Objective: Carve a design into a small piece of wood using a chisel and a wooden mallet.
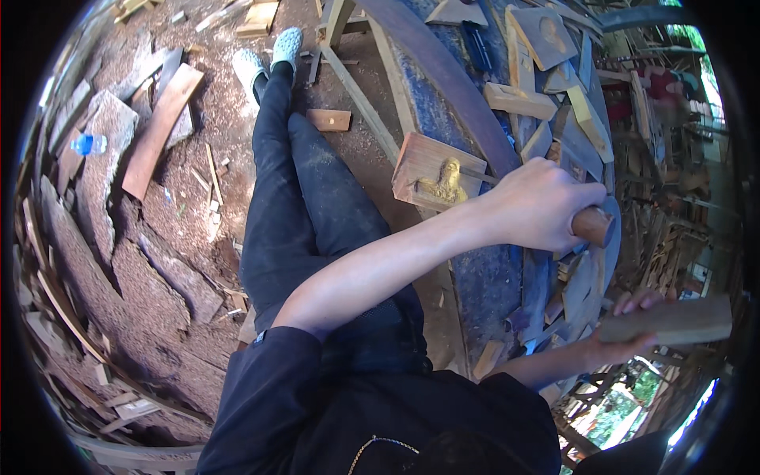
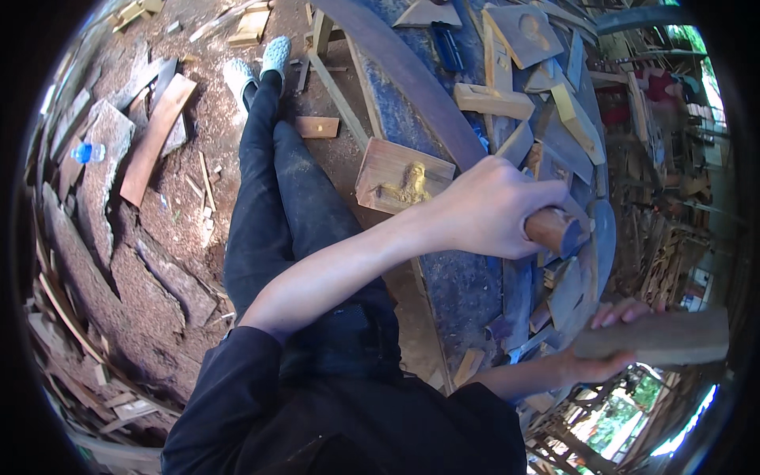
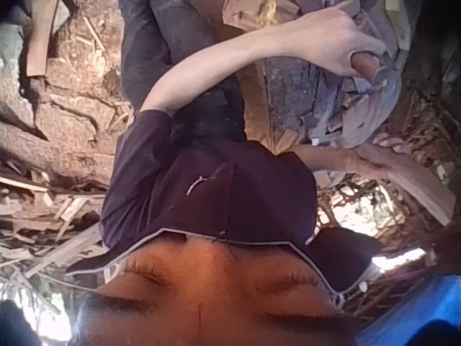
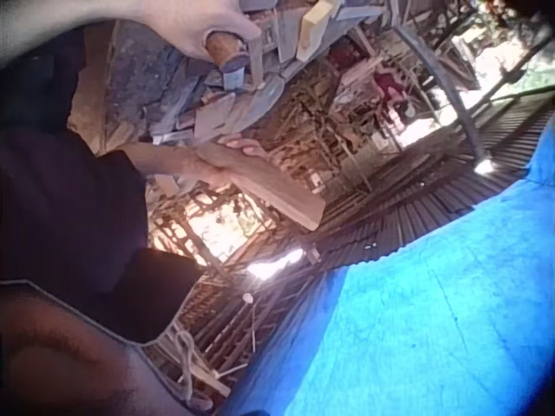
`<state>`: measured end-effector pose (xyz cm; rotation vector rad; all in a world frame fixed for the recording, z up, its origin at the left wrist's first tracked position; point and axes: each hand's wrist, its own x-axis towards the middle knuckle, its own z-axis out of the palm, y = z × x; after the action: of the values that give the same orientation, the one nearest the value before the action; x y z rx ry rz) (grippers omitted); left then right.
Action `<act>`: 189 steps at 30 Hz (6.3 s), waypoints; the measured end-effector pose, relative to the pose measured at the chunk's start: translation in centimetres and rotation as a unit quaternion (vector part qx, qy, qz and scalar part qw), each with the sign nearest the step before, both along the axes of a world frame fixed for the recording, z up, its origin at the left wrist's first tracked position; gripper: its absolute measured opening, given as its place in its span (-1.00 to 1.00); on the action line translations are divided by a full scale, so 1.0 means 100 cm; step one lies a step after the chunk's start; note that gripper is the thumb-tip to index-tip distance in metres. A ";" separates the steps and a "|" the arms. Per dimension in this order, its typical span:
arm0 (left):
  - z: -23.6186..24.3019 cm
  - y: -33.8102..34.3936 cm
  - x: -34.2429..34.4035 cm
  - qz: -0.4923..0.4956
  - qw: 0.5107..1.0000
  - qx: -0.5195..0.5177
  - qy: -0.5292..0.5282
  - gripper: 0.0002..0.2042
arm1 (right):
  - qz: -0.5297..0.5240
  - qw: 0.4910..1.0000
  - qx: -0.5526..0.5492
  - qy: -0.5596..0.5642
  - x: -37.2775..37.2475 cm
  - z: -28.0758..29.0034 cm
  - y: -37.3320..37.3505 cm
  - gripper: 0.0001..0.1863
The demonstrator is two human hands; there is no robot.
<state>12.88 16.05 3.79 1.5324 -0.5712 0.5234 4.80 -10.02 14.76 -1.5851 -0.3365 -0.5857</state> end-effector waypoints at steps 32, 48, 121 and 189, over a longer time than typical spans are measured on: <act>-0.006 -0.009 0.021 -0.017 0.997 0.058 0.038 -0.66 | 0.021 0.951 -0.248 0.185 0.002 0.022 0.005 -0.24; -0.004 -0.007 0.012 0.023 0.998 0.061 -0.002 -0.69 | -0.007 0.993 -0.078 0.093 -0.005 -0.001 0.052 -0.13; -0.004 -0.004 0.018 0.041 0.999 -0.023 0.002 -0.72 | 0.107 0.994 0.001 -0.037 0.020 0.029 0.049 -0.12; -0.007 -0.013 0.037 0.077 0.995 -0.017 0.067 -0.72 | -0.060 0.786 -0.597 0.149 0.027 0.027 0.056 -0.24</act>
<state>16.59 14.72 3.11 1.5737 -0.3406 0.5406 7.47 -4.46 17.45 -2.9089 -0.3889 -0.1464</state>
